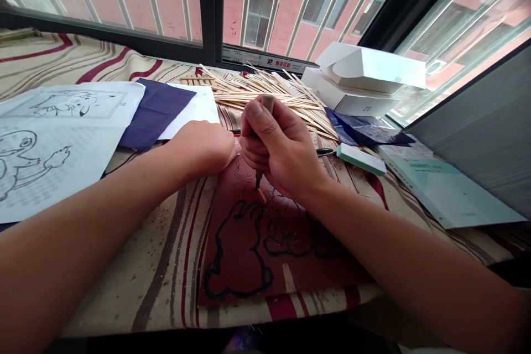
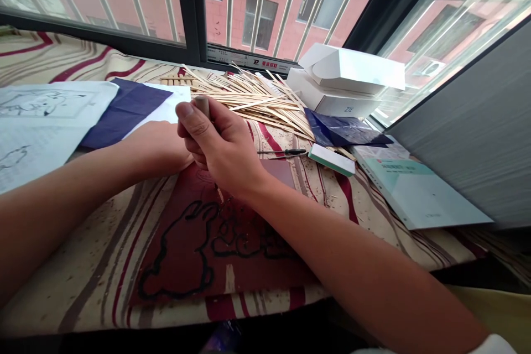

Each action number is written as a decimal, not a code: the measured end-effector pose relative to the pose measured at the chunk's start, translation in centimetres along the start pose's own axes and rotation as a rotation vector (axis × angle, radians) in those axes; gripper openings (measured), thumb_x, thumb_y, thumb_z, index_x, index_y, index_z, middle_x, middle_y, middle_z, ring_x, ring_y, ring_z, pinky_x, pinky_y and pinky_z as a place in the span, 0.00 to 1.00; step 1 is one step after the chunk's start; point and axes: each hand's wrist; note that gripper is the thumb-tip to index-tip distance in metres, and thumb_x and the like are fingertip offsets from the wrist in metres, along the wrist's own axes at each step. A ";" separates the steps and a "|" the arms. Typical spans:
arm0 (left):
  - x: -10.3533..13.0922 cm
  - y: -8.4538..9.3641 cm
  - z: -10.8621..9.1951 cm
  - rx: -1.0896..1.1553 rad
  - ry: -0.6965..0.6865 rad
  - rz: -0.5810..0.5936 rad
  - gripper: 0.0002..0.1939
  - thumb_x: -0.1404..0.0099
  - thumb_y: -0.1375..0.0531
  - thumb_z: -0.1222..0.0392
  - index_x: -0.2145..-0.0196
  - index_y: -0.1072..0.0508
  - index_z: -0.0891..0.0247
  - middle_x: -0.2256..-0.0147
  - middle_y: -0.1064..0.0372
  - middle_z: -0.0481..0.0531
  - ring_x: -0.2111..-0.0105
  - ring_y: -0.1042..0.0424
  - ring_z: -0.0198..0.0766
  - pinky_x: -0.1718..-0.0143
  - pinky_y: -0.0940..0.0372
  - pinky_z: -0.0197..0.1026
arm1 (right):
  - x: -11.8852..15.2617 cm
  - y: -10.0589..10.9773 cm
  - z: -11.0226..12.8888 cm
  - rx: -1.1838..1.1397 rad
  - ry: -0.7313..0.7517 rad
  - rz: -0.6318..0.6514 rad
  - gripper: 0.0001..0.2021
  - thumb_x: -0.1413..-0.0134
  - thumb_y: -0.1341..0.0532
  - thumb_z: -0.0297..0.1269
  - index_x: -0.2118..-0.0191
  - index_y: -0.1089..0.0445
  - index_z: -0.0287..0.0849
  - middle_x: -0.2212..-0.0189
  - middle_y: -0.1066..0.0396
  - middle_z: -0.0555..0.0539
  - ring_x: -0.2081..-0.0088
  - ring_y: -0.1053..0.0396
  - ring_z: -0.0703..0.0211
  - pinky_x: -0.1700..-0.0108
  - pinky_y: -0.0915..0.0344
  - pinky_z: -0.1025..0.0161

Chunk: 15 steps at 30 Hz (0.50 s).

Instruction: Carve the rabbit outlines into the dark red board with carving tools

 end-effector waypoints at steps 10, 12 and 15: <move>-0.2 0.2 -0.2 0.021 0.066 0.016 0.24 0.28 0.51 0.51 0.52 0.21 0.67 0.55 0.22 0.57 0.51 0.24 0.48 0.49 0.33 0.46 | 0.1 -0.1 0.1 0.054 -0.009 -0.055 0.20 0.33 0.37 0.51 0.71 0.42 0.47 0.80 0.51 0.57 0.79 0.55 0.67 0.80 0.54 0.66; -0.1 0.3 -0.3 0.019 0.065 0.020 0.24 0.27 0.52 0.51 0.50 0.22 0.67 0.54 0.22 0.57 0.50 0.24 0.48 0.48 0.33 0.47 | 0.1 -0.3 0.1 0.065 -0.005 -0.059 0.20 0.33 0.37 0.51 0.71 0.42 0.47 0.80 0.51 0.57 0.80 0.54 0.67 0.80 0.54 0.66; -0.1 0.1 -0.2 0.035 0.042 0.008 0.23 0.28 0.51 0.53 0.49 0.22 0.67 0.52 0.22 0.61 0.49 0.24 0.52 0.49 0.33 0.49 | 0.1 -0.4 -0.1 0.066 0.031 -0.045 0.20 0.33 0.37 0.50 0.71 0.42 0.47 0.79 0.48 0.56 0.79 0.52 0.68 0.80 0.52 0.67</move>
Point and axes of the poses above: each hand's wrist, its own x-axis away from the middle knuckle, its own y-axis out of the back of the hand, z = x × y
